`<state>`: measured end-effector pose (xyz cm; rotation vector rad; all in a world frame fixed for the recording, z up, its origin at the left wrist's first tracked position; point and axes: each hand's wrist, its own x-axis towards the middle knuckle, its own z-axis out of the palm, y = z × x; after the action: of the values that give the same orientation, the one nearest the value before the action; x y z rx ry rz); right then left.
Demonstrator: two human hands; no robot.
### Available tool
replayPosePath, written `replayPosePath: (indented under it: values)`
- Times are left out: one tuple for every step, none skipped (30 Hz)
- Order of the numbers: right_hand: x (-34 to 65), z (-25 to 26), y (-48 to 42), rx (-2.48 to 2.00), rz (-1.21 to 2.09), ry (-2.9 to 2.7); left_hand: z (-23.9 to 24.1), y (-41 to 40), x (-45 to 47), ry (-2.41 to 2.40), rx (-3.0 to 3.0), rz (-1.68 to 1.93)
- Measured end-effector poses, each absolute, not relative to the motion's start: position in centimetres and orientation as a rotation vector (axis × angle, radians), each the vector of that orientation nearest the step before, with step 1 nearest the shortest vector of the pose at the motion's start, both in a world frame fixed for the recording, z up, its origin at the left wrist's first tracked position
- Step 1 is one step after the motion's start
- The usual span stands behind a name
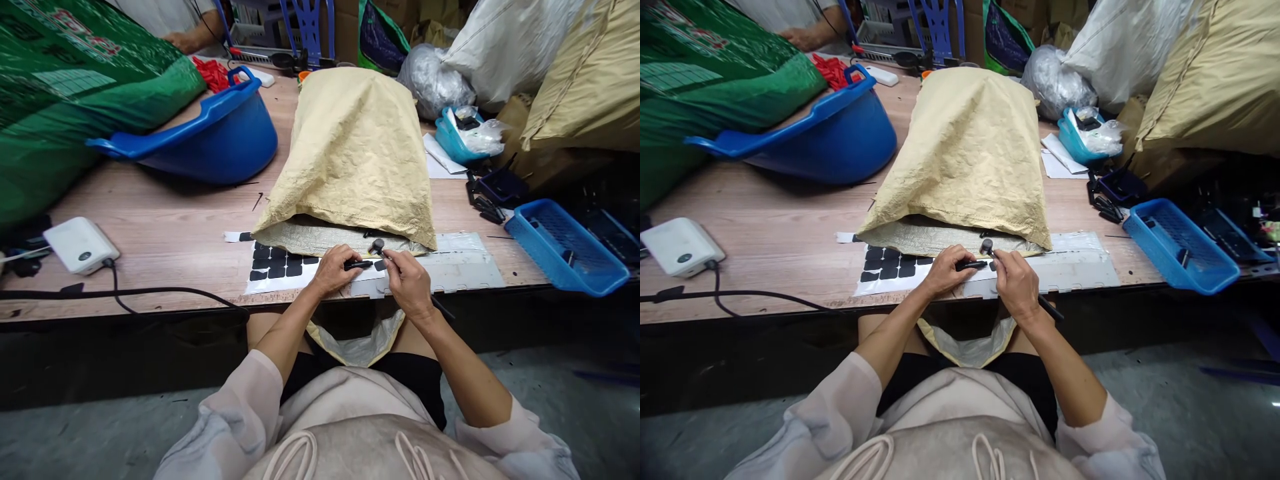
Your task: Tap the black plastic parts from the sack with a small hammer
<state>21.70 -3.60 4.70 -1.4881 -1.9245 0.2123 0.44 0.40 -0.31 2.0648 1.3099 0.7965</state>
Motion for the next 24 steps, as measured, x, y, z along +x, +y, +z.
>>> replayPosePath:
  values:
    - [21.6, 5.2, -3.6, -1.46, 0.187, -1.904, -0.3, 0.4, 0.4, 1.308, 2.064, 0.794]
    - [21.4, 5.5, -3.6, -1.435, 0.158, -1.888, -0.3, 0.4, 0.4, 1.307, 2.063, 0.793]
    - [21.3, 5.6, -3.7, -1.42, 0.126, -1.882, -0.3, 0.4, 0.4, 1.305, 2.063, 0.792]
    - [21.2, 5.5, -3.9, -1.416, 0.096, -1.894, -0.4, 0.4, 0.4, 1.303, 2.064, 0.794]
    - [21.1, 5.1, -4.2, -1.426, 0.07, -1.924, -0.4, 0.4, 0.4, 1.302, 2.065, 0.797]
    - [21.1, 4.6, -4.5, -1.447, 0.053, -1.965, -0.5, 0.4, 0.4, 1.301, 2.066, 0.802]
    - [21.1, 4.0, -4.7, -1.475, 0.046, -2.008, -0.5, 0.4, 0.5, 1.302, 2.068, 0.808]
    - [21.1, 3.5, -4.9, -1.504, 0.049, -2.046, -0.6, 0.4, 0.5, 1.302, 2.069, 0.812]
    - [21.1, 3.2, -5.0, -1.528, 0.06, -2.067, -0.6, 0.4, 0.5, 1.304, 2.069, 0.816]
    - [21.2, 3.0, -5.1, -1.549, 0.077, -2.067, -0.6, 0.3, 0.5, 1.303, 2.068, 0.821]
    - [21.3, 3.0, -5.0, -1.564, 0.095, -2.046, -0.6, 0.3, 0.5, 1.299, 2.068, 0.827]
    - [21.4, 3.2, -4.8, -1.571, 0.117, -2.015, -0.6, 0.3, 0.5, 1.293, 2.068, 0.834]
    - [21.5, 3.5, -4.6, -1.569, 0.144, -1.976, -0.6, 0.3, 0.5, 1.286, 2.067, 0.843]
    - [21.6, 3.9, -4.3, -1.562, 0.174, -1.933, -0.6, 0.3, 0.4, 1.281, 2.066, 0.852]
    - [21.8, 4.2, -4.1, -1.55, 0.208, -1.888, -0.6, 0.3, 0.4, 1.279, 2.065, 0.859]
    - [22.0, 4.5, -3.8, -1.538, 0.243, -1.843, -0.5, 0.2, 0.4, 1.278, 2.063, 0.863]
    - [22.3, 4.7, -3.6, -1.526, 0.277, -1.8, -0.5, 0.2, 0.4, 1.279, 2.06, 0.865]
    - [22.5, 4.8, -3.4, -1.519, 0.308, -1.761, -0.5, 0.2, 0.4, 1.282, 2.058, 0.866]
    - [22.8, 4.8, -3.3, -1.515, 0.335, -1.725, -0.5, 0.2, 0.3, 1.286, 2.054, 0.866]
    - [23.0, 4.8, -3.2, -1.515, 0.36, -1.696, -0.5, 0.1, 0.3, 1.288, 2.052, 0.866]
    - [23.3, 4.7, -3.2, -1.516, 0.379, -1.672, -0.5, 0.1, 0.3, 1.29, 2.051, 0.866]
    - [23.5, 4.6, -3.2, -1.517, 0.396, -1.653, -0.5, 0.1, 0.3, 1.292, 2.051, 0.867]
    - [23.6, 4.5, -3.2, -1.518, 0.411, -1.636, -0.5, 0.1, 0.3, 1.294, 2.051, 0.869]
    - [23.8, 4.4, -3.2, -1.52, 0.424, -1.623, -0.5, 0.1, 0.3, 1.296, 2.051, 0.871]
